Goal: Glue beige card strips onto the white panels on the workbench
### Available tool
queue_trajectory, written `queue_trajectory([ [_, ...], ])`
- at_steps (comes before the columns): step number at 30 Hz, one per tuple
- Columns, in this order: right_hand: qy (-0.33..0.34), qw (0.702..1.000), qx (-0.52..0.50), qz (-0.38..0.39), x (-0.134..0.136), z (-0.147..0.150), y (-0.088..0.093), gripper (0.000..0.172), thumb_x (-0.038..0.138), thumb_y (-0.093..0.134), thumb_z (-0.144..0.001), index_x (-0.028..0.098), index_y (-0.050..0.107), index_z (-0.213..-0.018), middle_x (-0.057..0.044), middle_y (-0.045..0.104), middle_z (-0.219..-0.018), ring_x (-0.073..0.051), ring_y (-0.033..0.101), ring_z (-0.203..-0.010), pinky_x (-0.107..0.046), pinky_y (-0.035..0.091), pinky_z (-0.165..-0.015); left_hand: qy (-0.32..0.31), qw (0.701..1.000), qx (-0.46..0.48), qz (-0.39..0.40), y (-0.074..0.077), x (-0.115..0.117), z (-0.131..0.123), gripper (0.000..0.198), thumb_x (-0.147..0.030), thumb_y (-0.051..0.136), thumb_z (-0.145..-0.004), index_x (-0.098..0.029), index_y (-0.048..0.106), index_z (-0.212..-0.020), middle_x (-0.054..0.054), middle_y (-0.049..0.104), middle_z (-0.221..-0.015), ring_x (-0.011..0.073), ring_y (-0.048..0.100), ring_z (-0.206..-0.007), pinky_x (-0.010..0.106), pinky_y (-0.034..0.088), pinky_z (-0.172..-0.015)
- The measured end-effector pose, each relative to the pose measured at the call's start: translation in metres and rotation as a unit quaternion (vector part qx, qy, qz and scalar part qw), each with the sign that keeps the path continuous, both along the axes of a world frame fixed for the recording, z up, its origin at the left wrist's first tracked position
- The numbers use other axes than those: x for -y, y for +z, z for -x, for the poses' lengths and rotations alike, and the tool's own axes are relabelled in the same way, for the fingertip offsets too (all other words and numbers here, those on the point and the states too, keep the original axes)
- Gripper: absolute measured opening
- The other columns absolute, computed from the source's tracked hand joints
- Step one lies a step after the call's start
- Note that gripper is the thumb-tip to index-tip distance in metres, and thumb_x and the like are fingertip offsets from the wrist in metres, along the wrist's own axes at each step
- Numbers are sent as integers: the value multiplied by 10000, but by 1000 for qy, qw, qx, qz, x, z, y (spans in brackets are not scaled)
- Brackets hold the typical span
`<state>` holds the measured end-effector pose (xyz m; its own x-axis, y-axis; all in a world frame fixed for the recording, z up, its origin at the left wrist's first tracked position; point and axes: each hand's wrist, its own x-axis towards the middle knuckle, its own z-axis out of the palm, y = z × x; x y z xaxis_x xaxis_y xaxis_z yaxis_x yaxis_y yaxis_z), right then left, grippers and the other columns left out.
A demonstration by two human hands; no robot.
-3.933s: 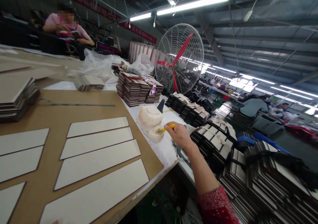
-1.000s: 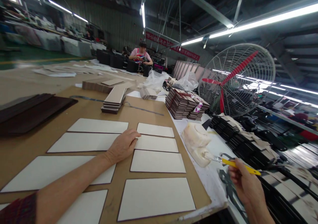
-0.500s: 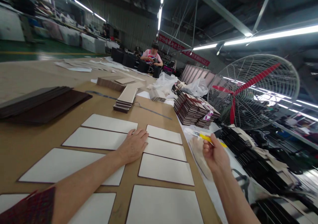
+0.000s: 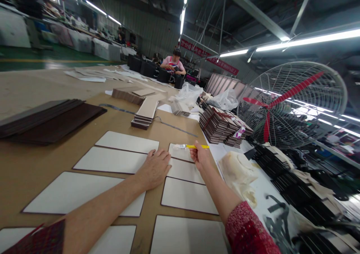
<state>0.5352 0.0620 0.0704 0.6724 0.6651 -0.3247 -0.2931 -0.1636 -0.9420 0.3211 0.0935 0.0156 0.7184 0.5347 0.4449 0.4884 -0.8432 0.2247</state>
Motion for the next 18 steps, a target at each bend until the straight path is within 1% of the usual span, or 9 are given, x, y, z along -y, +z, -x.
queue_trajectory([
  [3,11,1000,5,5,-5,1,-4,266,399,619,-1010,139,651,-1056,-19,671,-914,-119,641,-685,-259,562,-603,1,1000,0,0,-1,0,0,268,-280,509,-984,-212,614,-1221,111,661,-1300,299,506,-1284,529,328,-1094],
  [9,21,999,15,19,-14,3,-8,280,394,625,-1005,146,645,-1133,-50,678,-1030,-157,674,-805,-317,591,-695,3,1000,1,-3,-2,0,0,279,-276,516,-983,-214,618,-1235,106,661,-1299,304,511,-1287,540,322,-1100],
  [15,9,998,54,39,-12,-8,-5,256,382,623,-1010,139,647,-1086,-23,670,-934,-119,644,-693,-255,565,-597,2,1000,1,-6,-2,0,0,284,-271,507,-986,-224,620,-1242,113,663,-1301,300,515,-1278,543,320,-1097],
  [18,-3,995,80,52,-7,-20,-2,253,379,626,-1009,139,646,-1086,-22,668,-930,-117,643,-687,-250,563,-589,1,1000,1,-8,-3,0,0,290,-267,506,-987,-221,617,-1250,116,661,-1303,304,516,-1274,551,316,-1097],
])
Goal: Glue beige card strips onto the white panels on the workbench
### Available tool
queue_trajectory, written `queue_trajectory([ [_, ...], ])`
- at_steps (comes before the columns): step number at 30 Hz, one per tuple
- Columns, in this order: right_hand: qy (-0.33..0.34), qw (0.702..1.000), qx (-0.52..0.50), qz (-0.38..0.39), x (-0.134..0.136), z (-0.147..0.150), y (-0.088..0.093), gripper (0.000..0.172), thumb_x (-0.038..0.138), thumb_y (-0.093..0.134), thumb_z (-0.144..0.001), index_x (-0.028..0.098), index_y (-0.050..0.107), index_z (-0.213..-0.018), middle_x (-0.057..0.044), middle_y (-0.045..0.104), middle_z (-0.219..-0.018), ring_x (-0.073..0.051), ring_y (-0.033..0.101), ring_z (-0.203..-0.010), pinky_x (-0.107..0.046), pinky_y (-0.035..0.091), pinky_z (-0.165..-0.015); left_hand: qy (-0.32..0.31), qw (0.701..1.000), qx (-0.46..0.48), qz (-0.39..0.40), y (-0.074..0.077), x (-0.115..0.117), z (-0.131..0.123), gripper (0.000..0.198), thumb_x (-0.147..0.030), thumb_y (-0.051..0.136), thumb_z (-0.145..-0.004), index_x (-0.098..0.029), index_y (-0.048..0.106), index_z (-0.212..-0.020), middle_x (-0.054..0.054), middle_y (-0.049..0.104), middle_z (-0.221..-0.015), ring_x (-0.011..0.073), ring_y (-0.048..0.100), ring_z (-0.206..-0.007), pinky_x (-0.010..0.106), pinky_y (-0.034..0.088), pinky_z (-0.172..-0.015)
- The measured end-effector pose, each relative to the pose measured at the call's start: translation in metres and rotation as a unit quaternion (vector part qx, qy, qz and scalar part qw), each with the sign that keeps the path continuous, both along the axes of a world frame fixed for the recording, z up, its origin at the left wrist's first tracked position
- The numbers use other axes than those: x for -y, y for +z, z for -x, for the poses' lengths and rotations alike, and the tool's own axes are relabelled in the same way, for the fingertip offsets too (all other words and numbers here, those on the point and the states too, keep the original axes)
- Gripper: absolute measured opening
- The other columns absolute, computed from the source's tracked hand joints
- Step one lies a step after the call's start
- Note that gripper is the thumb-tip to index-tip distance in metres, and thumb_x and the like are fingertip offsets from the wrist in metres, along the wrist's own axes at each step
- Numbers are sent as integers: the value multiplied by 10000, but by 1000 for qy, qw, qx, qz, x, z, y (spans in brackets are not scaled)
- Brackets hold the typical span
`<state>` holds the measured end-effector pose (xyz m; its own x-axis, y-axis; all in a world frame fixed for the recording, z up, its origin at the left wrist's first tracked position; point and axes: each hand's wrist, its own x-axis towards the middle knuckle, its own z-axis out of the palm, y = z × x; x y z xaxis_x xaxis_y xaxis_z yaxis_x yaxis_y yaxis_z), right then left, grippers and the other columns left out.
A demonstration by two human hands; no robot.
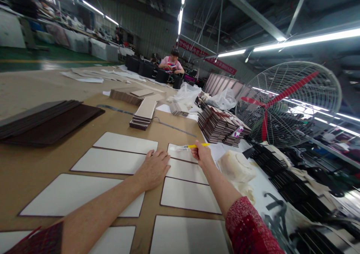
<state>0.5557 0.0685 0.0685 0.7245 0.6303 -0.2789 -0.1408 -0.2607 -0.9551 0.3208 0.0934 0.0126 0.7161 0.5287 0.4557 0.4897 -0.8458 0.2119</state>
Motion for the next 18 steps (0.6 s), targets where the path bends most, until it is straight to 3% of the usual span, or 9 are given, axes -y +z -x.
queue_trajectory([
  [10,-27,991,120,59,34,-51,9,268,398,614,-1010,164,649,-1136,-56,678,-1049,-158,666,-816,-321,591,-706,-11,1000,3,0,-4,-2,0,286,-265,494,-990,-197,618,-1238,113,657,-1308,319,525,-1265,580,307,-1090],
  [18,-12,964,246,99,48,-76,14,281,399,616,-1007,174,649,-1172,-74,672,-1133,-187,675,-909,-366,594,-786,-13,1000,5,-4,-10,-6,0,292,-276,476,-992,-213,626,-1234,115,661,-1313,319,534,-1260,569,312,-1079],
])
